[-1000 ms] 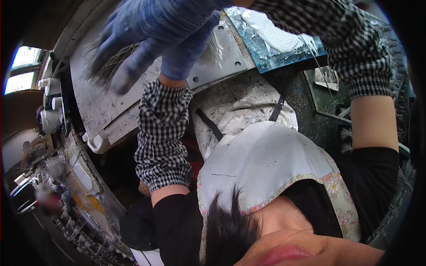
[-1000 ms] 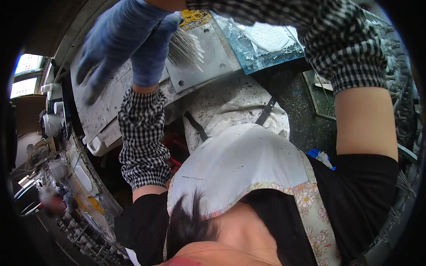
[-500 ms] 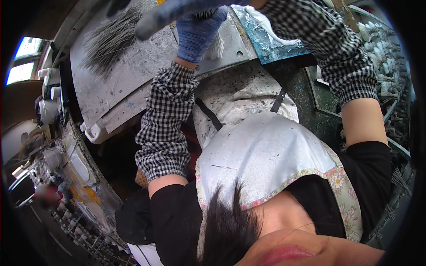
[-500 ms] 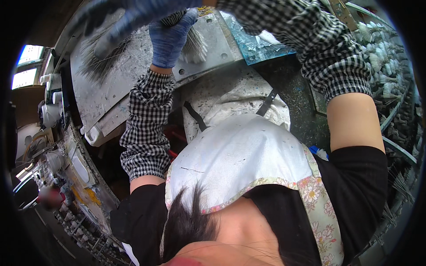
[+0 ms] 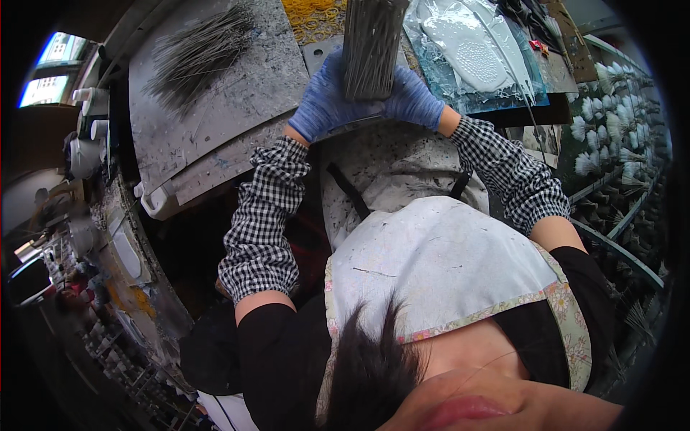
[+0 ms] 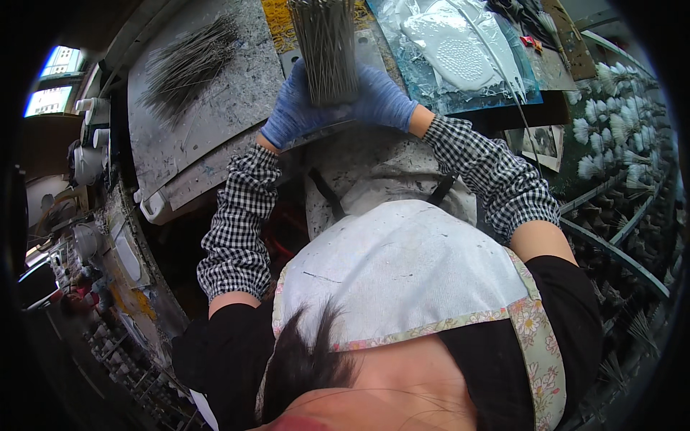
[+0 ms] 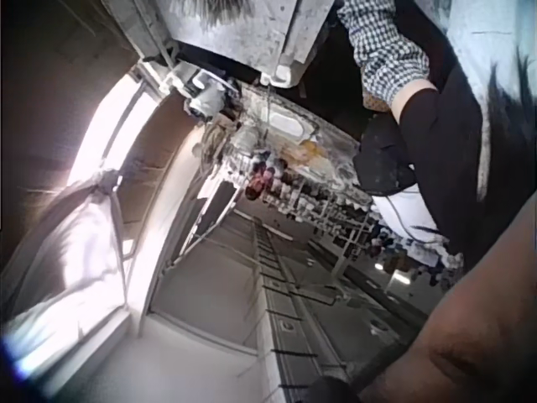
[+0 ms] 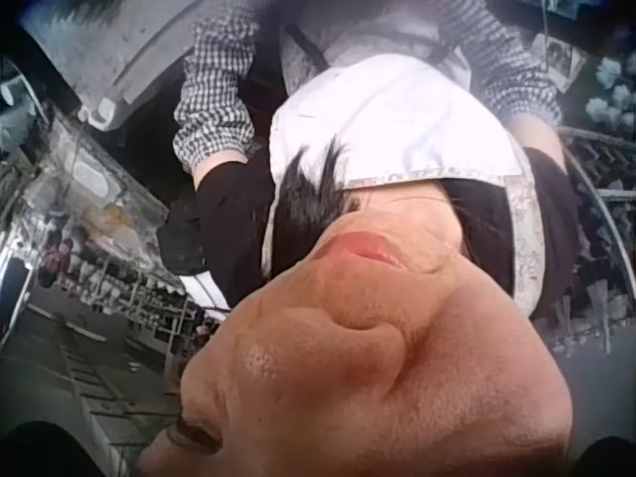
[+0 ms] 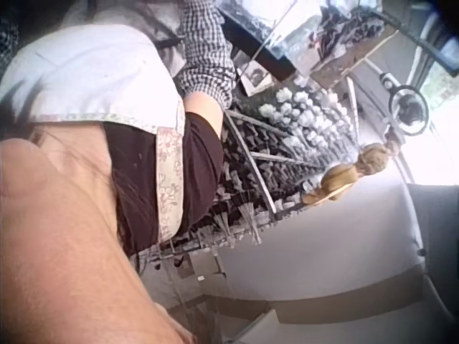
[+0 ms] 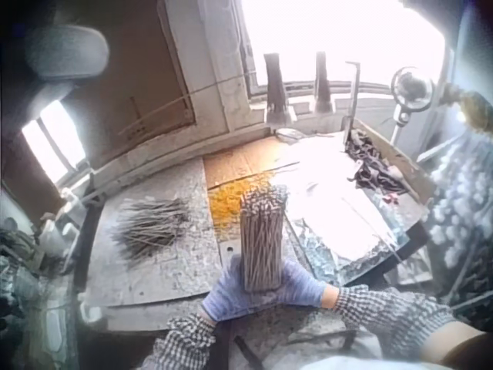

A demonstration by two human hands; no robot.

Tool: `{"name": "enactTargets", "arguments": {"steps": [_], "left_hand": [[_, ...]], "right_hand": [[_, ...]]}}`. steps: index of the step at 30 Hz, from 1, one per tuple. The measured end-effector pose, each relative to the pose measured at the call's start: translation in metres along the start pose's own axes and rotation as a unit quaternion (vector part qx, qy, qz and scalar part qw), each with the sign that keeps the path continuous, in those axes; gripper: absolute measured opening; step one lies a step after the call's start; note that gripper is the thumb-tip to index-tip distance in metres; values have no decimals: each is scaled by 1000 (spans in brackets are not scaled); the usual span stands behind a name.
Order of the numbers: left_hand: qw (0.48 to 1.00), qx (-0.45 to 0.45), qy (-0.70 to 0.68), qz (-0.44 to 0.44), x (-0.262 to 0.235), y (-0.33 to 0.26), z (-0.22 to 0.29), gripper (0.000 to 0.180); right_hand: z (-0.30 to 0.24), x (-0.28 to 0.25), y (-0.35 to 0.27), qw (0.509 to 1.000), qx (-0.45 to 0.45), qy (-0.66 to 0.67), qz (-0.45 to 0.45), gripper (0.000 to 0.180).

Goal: The recorder is seen assembling large industrial-style brushes by bundling bristles and applying them to a circular base with adhesive.

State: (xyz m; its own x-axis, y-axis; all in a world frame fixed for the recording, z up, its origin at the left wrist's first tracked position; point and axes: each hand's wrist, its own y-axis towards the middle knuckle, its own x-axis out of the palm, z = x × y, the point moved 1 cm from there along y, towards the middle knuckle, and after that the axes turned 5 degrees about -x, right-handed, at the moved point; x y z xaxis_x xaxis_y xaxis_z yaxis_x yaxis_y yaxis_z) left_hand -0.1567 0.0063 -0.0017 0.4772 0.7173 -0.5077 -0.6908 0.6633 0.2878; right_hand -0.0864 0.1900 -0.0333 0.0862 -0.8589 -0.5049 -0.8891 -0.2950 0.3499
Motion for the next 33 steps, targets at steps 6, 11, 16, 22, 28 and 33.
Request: {"name": "enactTargets", "arguments": {"steps": [6,11,16,22,28,33], "left_hand": [[984,85,159,-13,6,-18,-26,116],[965,-31,261,-9,10,-23,10,115],[940,77,-278,184,6,-29,79,104],[884,-208,-378,180,70,-121,91,71],[816,-198,-505,198,88,-123,105,76],[798,-181,-514,258,92,-126,100,75]], "right_hand": [[-12,-13,1,959,-133,-249,-27,77],[-1,-10,-14,917,-188,-340,-88,71],[-20,-28,-55,994,-69,-57,-58,63],[-65,16,-110,953,206,181,-130,42],[-99,-10,-99,977,148,155,-13,25],[-90,3,-101,993,-61,-65,-72,27]]}}
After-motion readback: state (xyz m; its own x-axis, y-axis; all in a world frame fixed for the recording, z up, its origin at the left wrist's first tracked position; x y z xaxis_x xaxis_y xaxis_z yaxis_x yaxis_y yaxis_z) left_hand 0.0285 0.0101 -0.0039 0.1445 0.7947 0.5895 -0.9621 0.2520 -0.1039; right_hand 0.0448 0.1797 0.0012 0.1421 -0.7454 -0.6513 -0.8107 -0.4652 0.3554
